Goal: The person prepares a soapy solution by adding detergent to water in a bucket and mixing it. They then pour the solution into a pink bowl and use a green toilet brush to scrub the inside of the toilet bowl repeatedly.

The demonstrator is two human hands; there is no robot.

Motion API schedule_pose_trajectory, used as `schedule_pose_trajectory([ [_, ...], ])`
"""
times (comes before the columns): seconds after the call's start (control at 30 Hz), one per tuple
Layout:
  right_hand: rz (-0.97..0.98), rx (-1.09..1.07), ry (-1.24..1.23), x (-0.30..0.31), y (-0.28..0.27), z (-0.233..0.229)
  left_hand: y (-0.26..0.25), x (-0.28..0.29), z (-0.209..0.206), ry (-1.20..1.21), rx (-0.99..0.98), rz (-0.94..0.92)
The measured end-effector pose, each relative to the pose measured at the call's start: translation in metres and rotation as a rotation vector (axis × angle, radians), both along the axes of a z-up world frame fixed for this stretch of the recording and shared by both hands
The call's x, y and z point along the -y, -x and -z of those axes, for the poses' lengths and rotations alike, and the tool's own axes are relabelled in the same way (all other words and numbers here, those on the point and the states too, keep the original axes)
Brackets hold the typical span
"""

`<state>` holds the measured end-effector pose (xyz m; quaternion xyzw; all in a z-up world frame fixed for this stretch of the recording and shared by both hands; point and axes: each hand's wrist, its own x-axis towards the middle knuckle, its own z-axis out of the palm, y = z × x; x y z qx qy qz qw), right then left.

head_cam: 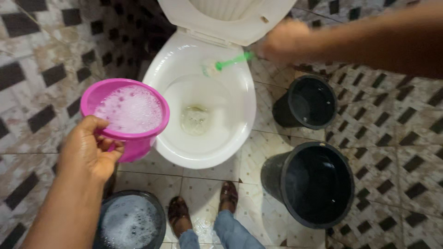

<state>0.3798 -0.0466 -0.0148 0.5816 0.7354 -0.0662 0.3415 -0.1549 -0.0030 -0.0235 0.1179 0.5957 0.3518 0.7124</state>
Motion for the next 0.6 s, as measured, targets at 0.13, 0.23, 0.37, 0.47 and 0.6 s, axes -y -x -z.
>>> schedule_pose_trajectory([
  [0.13, -0.358, -0.596, 0.274, 0.077, -0.038, 0.085, 0.0, 0.003, -0.014, -0.06, -0.065, 0.099],
  [0.23, -0.29, -0.842, 0.584, 0.09, -0.045, 0.079, -0.003, 0.016, -0.025, -0.044, -0.071, 0.145],
  [0.37, 0.263, -0.052, 0.278, 0.091, 0.003, 0.006, -0.002, 0.026, -0.027, -0.06, -0.08, 0.216],
  [0.47, 0.385, 0.005, 0.206, 0.109, 0.048, -0.032, -0.011, 0.034, -0.027, -0.068, -0.072, 0.227],
  [0.6, 0.365, -0.153, 0.012, 0.132, 0.068, -0.025, -0.03, 0.042, -0.031, -0.075, -0.098, 0.313],
])
